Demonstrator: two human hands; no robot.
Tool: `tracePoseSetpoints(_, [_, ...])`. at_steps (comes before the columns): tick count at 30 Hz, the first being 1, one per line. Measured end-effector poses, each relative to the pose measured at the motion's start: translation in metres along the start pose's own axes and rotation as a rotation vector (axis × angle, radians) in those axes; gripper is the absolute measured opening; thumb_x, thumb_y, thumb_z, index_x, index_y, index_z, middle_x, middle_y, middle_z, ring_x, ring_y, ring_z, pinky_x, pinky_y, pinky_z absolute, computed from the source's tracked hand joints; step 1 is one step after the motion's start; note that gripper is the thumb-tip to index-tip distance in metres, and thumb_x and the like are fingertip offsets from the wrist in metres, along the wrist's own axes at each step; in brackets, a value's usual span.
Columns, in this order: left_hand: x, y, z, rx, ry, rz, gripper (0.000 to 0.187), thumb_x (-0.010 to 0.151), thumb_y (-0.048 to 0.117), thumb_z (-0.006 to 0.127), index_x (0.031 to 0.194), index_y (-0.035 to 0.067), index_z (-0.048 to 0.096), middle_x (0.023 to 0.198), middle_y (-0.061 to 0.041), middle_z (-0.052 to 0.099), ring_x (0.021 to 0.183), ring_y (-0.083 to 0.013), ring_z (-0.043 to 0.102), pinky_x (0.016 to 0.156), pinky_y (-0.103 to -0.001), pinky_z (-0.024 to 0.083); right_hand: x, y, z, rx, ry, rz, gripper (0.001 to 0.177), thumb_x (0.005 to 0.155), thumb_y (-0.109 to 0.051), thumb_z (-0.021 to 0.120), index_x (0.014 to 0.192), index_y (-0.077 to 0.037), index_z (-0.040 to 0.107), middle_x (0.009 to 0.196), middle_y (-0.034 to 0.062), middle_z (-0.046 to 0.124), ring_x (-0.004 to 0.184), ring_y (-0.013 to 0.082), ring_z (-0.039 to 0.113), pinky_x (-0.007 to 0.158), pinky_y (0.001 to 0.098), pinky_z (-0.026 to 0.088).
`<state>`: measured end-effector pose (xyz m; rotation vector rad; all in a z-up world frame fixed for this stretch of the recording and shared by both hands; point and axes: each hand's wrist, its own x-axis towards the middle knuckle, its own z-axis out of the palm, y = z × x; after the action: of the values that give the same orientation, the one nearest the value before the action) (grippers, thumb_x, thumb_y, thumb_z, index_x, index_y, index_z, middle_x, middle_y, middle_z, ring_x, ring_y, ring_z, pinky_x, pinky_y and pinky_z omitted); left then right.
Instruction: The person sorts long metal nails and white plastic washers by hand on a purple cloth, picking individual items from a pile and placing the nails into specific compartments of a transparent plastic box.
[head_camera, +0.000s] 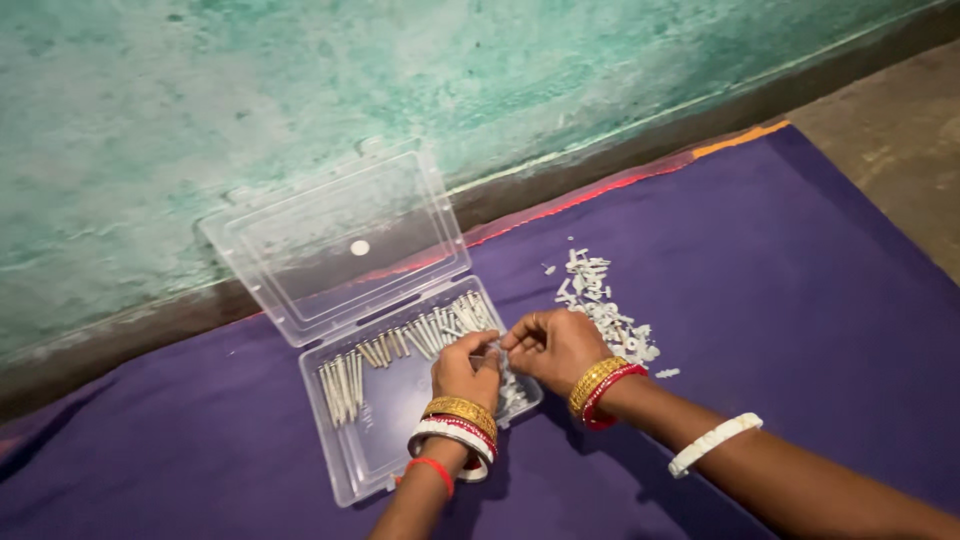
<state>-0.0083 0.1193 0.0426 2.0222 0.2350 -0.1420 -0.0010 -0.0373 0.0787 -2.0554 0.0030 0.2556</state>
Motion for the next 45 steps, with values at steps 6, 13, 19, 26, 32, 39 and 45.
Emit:
tracePoseSetpoints(6, [-0.010, -0.021, -0.011, 0.017, -0.125, -0.204, 0.026, 0.089, 0.012, 0.066, 0.112, 0.014, 0.078, 0.089, -0.012, 0.079, 0.080, -0.0248, 0.077, 0.078, -0.038, 0.061, -0.001, -0.018, 0.007, -0.375, -0.090, -0.086, 0.018, 0.078, -0.013, 0.073, 0.093, -0.009, 0.082, 0.075, 0.0093, 0.080, 0.065, 0.0156, 0.077, 0.068, 0.0303, 0.061])
tracePoseSetpoints(13, [-0.014, -0.017, -0.002, 0.148, 0.001, 0.006, 0.024, 0.087, 0.008, 0.064, 0.108, 0.010, 0.075, 0.096, -0.016, 0.072, 0.091, -0.0311, 0.072, 0.087, -0.041, 0.055, 0.009, -0.018, -0.003, -0.384, -0.167, -0.163, 0.020, 0.081, -0.019, 0.076, 0.100, -0.012, 0.081, 0.084, 0.0127, 0.079, 0.072, 0.0207, 0.080, 0.070, 0.0332, 0.061])
tracePoseSetpoints(19, [-0.023, 0.017, 0.022, 0.118, 0.066, 0.378, 0.024, 0.082, 0.000, 0.060, 0.104, 0.004, 0.069, 0.105, -0.020, 0.065, 0.097, -0.0376, 0.065, 0.088, -0.046, 0.052, 0.016, 0.000, -0.053, -0.468, 0.088, -0.005, 0.027, 0.081, -0.027, 0.077, 0.104, -0.013, 0.079, 0.101, 0.0108, 0.079, 0.091, 0.0226, 0.077, 0.084, 0.0368, 0.060])
tracePoseSetpoints(26, [-0.038, 0.050, 0.067, 0.474, -0.255, 0.345, 0.037, 0.076, -0.003, 0.068, 0.113, 0.001, 0.065, 0.129, -0.025, 0.052, 0.124, -0.0402, 0.051, 0.101, -0.046, 0.047, -0.018, 0.038, -0.092, -0.818, -0.015, 0.398, 0.105, 0.053, -0.047, 0.103, 0.140, -0.019, 0.050, 0.136, 0.0149, 0.050, 0.128, 0.0376, 0.054, 0.107, 0.0440, 0.048])
tracePoseSetpoints(32, [-0.041, 0.065, 0.090, 0.627, -0.484, 0.173, 0.064, 0.075, 0.004, 0.080, 0.131, -0.003, 0.050, 0.149, -0.028, 0.031, 0.138, -0.0407, 0.035, 0.108, -0.043, 0.045, -0.027, 0.077, -0.088, -0.638, 0.031, 0.249, 0.073, 0.064, -0.032, 0.092, 0.128, -0.018, 0.059, 0.119, 0.0095, 0.064, 0.113, 0.0292, 0.064, 0.098, 0.0430, 0.053])
tracePoseSetpoints(39, [-0.026, 0.045, 0.114, 0.372, -0.338, 0.254, 0.056, 0.080, 0.003, 0.074, 0.132, 0.001, 0.055, 0.142, -0.021, 0.042, 0.134, -0.0386, 0.043, 0.109, -0.044, 0.044, -0.008, 0.079, -0.098, -0.270, 0.118, 0.141, 0.038, 0.079, -0.023, 0.076, 0.115, -0.015, 0.070, 0.094, 0.0102, 0.079, 0.083, 0.0271, 0.079, 0.080, 0.0393, 0.061])
tracePoseSetpoints(45, [-0.013, 0.031, 0.120, 0.268, -0.271, 0.311, 0.081, 0.077, -0.003, 0.073, 0.149, -0.005, 0.036, 0.141, -0.024, 0.038, 0.132, -0.0402, 0.044, 0.109, -0.042, 0.043, 0.013, 0.067, -0.099, -0.534, 0.375, 0.035, 0.023, 0.090, -0.018, 0.063, 0.106, -0.016, 0.079, 0.105, 0.0094, 0.078, 0.093, 0.0289, 0.076, 0.086, 0.0419, 0.058])
